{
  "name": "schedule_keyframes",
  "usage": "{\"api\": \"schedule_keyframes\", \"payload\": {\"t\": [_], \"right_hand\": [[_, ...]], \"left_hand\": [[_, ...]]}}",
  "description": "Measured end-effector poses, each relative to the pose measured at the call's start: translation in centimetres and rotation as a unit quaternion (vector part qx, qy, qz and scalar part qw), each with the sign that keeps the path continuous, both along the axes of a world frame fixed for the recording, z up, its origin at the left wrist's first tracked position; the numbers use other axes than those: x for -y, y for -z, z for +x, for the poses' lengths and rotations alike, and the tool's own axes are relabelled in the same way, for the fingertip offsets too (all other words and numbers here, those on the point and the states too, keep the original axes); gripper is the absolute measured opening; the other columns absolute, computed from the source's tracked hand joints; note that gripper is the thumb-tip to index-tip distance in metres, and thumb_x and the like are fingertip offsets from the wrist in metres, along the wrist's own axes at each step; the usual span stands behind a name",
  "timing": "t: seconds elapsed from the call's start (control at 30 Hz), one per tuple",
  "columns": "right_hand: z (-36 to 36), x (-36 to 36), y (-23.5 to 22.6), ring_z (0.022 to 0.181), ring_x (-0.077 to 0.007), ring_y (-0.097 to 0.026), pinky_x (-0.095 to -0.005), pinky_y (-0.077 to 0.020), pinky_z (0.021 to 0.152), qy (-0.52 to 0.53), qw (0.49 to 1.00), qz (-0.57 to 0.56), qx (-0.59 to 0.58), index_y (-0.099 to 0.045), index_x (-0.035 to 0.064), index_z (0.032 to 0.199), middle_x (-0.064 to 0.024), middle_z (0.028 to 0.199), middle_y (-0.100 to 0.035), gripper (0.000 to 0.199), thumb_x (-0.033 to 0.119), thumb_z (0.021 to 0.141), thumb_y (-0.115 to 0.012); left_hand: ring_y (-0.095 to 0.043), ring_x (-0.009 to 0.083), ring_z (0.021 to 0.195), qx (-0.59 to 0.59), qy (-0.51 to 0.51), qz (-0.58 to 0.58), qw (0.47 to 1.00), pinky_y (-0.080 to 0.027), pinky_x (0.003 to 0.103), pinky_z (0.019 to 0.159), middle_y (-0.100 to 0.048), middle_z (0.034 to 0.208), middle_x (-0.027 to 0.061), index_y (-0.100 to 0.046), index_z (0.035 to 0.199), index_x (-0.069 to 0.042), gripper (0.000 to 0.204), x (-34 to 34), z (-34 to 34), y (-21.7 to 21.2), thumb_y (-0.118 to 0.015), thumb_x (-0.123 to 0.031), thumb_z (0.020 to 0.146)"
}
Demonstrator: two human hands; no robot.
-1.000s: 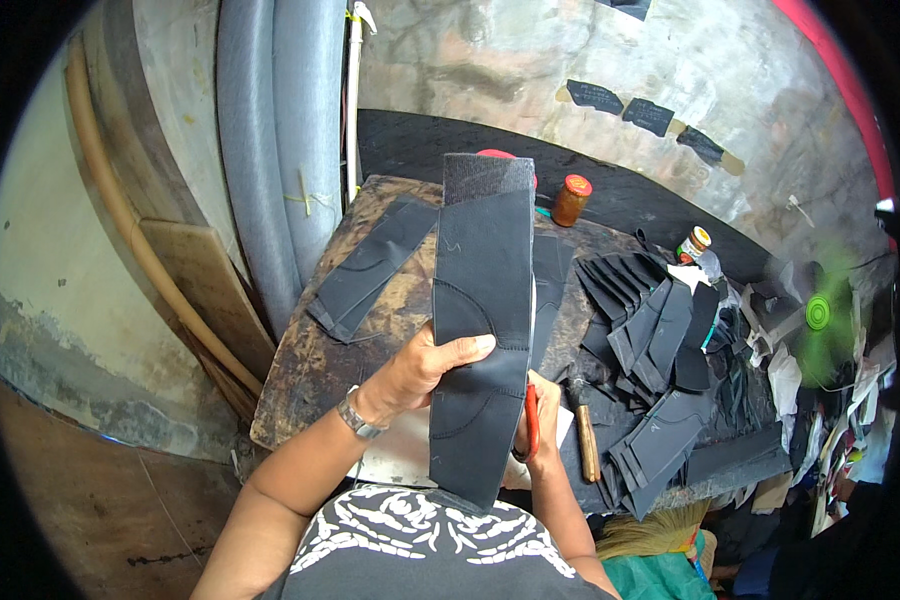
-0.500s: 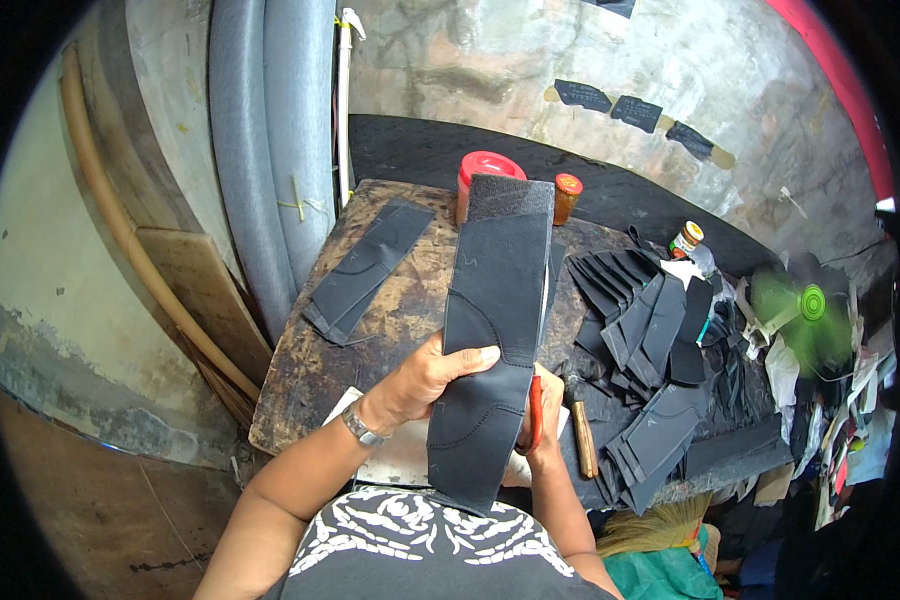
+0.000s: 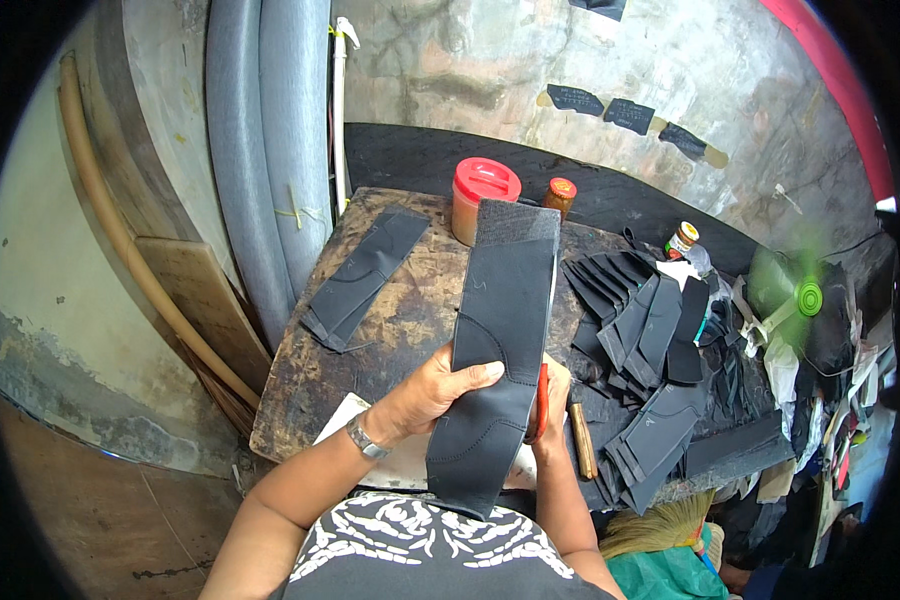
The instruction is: The person aligns black rubber pieces on a workbench, uses a hammer to press them flat, then cuts along marked lines with scissors. The person repeats this process on multiple pieces, stacking the cut parts on the table.
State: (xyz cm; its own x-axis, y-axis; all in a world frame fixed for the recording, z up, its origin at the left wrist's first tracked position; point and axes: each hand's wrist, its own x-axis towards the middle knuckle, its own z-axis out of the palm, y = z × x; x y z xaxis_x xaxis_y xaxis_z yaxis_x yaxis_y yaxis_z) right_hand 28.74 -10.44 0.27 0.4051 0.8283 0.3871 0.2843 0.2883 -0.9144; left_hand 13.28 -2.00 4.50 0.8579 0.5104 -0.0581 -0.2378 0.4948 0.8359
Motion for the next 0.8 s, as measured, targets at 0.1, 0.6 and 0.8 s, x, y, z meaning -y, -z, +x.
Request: {"api": "schedule_keyframes", "payload": {"t": [0.1, 0.6, 0.8], "right_hand": [[0.6, -0.3, 0.0, 0.089, -0.0149, -0.060, -0.0271, -0.0472, 0.083, 0.018, 1.000, 0.009, 0.023, -0.062, -0.0059, 0.114, -0.0108, 0.096, -0.068, 0.040, -0.001, 0.080, -0.040], [3.1, -3.2, 0.1, 0.070, -0.0056, -0.042, -0.0237, -0.0359, 0.059, 0.058, 0.996, 0.068, -0.030, -0.050, 0.0018, 0.078, 0.0009, 0.071, -0.047, 0.017, 0.012, 0.081, -0.064], [3.9, -2.0, -1.5, 0.053, -0.0088, -0.040, -0.0288, -0.0353, 0.049, 0.195, 0.976, 0.003, 0.097, -0.047, 0.0029, 0.071, -0.0008, 0.057, -0.044, 0.031, 0.016, 0.088, -0.071]], "left_hand": [[-0.065, 0.0090, 0.090, -0.007, 0.005, -0.009, 1.000, -0.056, 0.026, 0.076, -0.066, 0.104, 0.0021, -0.058, 0.123, -0.004, 0.032, 0.0, 0.0, 0.2, -0.066, -0.017, 0.095], [-0.066, 0.0095, 0.089, -0.016, 0.059, -0.019, 0.998, -0.056, 0.026, 0.077, -0.066, 0.106, 0.0036, -0.057, 0.124, -0.003, 0.035, 0.0, 0.5, 0.6, -0.066, -0.018, 0.094], [-0.066, 0.0114, 0.089, -0.004, -0.016, 0.002, 1.000, -0.054, 0.027, 0.081, -0.066, 0.110, 0.0057, -0.054, 0.128, -0.002, 0.044, -2.5, 0.1, 0.0, -0.069, -0.018, 0.090]]}}
